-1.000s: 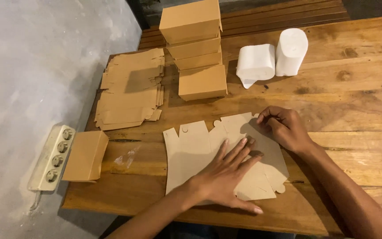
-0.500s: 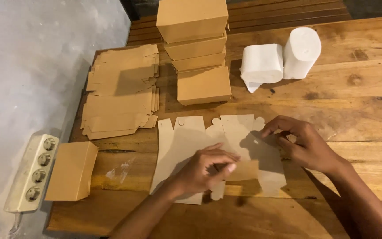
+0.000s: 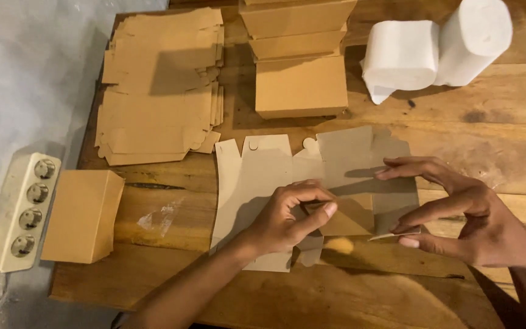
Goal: The person folds flat cardboard pieces into small rectangular boxes by hand. They crease the fold lines, tuck flaps into slots, and secure the sides to form a finished box, then place it on a stack of completed boxes.
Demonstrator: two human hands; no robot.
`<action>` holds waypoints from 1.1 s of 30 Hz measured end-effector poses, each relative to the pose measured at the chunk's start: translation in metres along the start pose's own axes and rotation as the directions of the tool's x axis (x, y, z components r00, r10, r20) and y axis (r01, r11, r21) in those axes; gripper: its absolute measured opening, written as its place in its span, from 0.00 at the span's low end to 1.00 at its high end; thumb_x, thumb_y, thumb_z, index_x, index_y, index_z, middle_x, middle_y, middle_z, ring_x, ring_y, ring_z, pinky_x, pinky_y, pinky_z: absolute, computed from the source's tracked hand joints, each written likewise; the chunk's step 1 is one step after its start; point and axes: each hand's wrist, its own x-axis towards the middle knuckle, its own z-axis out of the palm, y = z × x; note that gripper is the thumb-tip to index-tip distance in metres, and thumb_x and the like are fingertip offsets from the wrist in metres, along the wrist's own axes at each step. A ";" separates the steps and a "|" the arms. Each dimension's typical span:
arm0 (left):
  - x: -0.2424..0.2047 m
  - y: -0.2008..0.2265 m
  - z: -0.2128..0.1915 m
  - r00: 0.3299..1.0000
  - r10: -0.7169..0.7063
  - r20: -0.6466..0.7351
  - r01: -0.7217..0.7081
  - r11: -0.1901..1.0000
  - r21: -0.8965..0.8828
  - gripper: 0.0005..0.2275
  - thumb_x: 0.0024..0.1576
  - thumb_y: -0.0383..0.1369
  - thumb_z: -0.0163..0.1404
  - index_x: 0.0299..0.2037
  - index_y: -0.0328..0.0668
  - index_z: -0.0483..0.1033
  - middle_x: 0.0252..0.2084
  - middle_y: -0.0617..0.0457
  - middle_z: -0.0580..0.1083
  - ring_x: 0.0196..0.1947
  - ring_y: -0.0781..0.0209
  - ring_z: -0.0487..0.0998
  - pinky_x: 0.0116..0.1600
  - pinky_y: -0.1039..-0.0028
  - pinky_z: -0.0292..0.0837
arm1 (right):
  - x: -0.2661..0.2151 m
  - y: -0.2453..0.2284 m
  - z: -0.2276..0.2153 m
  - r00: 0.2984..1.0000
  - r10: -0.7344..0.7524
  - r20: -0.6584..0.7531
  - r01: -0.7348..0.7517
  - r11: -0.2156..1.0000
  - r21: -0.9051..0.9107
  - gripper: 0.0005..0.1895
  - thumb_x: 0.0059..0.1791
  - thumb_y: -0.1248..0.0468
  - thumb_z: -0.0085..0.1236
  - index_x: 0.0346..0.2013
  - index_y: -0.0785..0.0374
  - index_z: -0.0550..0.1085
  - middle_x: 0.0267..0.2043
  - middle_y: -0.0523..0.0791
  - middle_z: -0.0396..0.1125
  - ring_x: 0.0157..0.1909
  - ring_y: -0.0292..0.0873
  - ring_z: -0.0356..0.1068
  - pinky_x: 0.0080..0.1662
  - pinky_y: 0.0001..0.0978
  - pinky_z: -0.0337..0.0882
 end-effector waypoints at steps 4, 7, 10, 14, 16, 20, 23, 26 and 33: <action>0.000 -0.009 0.001 0.997 0.076 0.018 -0.077 0.994 0.076 0.08 0.65 0.37 0.50 0.44 0.45 0.80 0.46 0.55 0.81 0.47 0.63 0.82 0.74 0.55 0.64 | 0.002 -0.003 0.015 0.996 0.059 -0.072 -0.062 0.997 -0.049 0.03 0.37 0.60 0.70 0.21 0.54 0.85 0.60 0.48 0.71 0.72 0.52 0.65 0.68 0.51 0.65; -0.001 -0.010 0.003 0.986 0.163 0.027 -0.165 0.983 0.085 0.06 0.64 0.35 0.52 0.43 0.45 0.80 0.44 0.54 0.82 0.44 0.62 0.83 0.66 0.59 0.70 | 0.005 -0.006 0.023 0.986 0.129 -0.107 -0.133 0.990 -0.037 0.04 0.38 0.60 0.69 0.19 0.55 0.85 0.59 0.48 0.72 0.70 0.50 0.67 0.66 0.48 0.67; -0.001 -0.005 0.004 0.995 0.078 0.054 -0.087 0.981 0.171 0.08 0.65 0.39 0.50 0.42 0.49 0.81 0.47 0.59 0.82 0.50 0.66 0.83 0.75 0.54 0.58 | 0.007 -0.006 0.026 0.974 0.183 -0.136 -0.198 0.975 -0.103 0.07 0.38 0.60 0.70 0.15 0.57 0.84 0.58 0.46 0.73 0.68 0.48 0.69 0.63 0.46 0.67; 0.000 -0.005 0.005 0.991 0.120 0.061 -0.130 0.974 0.188 0.09 0.65 0.37 0.49 0.40 0.45 0.81 0.44 0.58 0.82 0.45 0.64 0.83 0.69 0.59 0.61 | 0.009 -0.006 0.031 0.979 0.151 -0.135 -0.170 0.974 -0.148 0.06 0.39 0.59 0.68 0.23 0.58 0.83 0.58 0.46 0.74 0.68 0.48 0.68 0.70 0.56 0.57; 0.000 -0.007 0.005 0.991 0.119 0.062 -0.129 0.969 0.211 0.08 0.65 0.38 0.49 0.39 0.46 0.80 0.44 0.59 0.81 0.45 0.65 0.83 0.72 0.55 0.60 | 0.009 -0.006 0.035 0.986 0.087 -0.145 -0.117 0.970 -0.212 0.07 0.40 0.59 0.67 0.29 0.56 0.84 0.57 0.45 0.74 0.67 0.48 0.68 0.73 0.60 0.51; -0.001 -0.007 0.006 0.994 0.106 0.038 -0.112 0.968 0.227 0.08 0.64 0.38 0.50 0.42 0.47 0.81 0.46 0.57 0.82 0.48 0.63 0.84 0.72 0.54 0.61 | 0.006 -0.003 0.045 0.985 0.020 -0.174 -0.060 0.972 -0.229 0.06 0.41 0.60 0.67 0.22 0.58 0.83 0.54 0.42 0.75 0.66 0.49 0.66 0.76 0.64 0.45; 0.000 -0.004 0.006 0.994 0.096 0.044 -0.104 0.964 0.243 0.10 0.65 0.39 0.48 0.41 0.46 0.81 0.46 0.57 0.82 0.48 0.64 0.83 0.71 0.56 0.61 | 0.006 -0.003 0.044 0.985 0.064 -0.163 -0.093 0.980 -0.175 0.07 0.41 0.60 0.68 0.20 0.58 0.83 0.55 0.42 0.74 0.68 0.49 0.65 0.75 0.62 0.45; 0.001 -0.004 0.007 0.995 0.086 0.047 -0.095 0.960 0.264 0.10 0.65 0.39 0.47 0.42 0.46 0.81 0.47 0.57 0.82 0.51 0.64 0.83 0.72 0.59 0.60 | 0.010 -0.008 0.040 0.982 0.144 -0.123 -0.156 0.983 -0.095 0.14 0.41 0.61 0.67 0.12 0.60 0.77 0.58 0.43 0.74 0.70 0.48 0.63 0.73 0.60 0.44; 0.001 -0.002 0.006 0.996 0.080 0.034 -0.086 0.957 0.276 0.10 0.65 0.38 0.48 0.42 0.46 0.82 0.48 0.57 0.82 0.50 0.65 0.84 0.71 0.61 0.59 | 0.008 -0.003 0.039 0.982 0.158 -0.099 -0.167 0.982 -0.084 0.12 0.42 0.62 0.66 0.15 0.61 0.79 0.58 0.42 0.75 0.71 0.47 0.63 0.74 0.59 0.41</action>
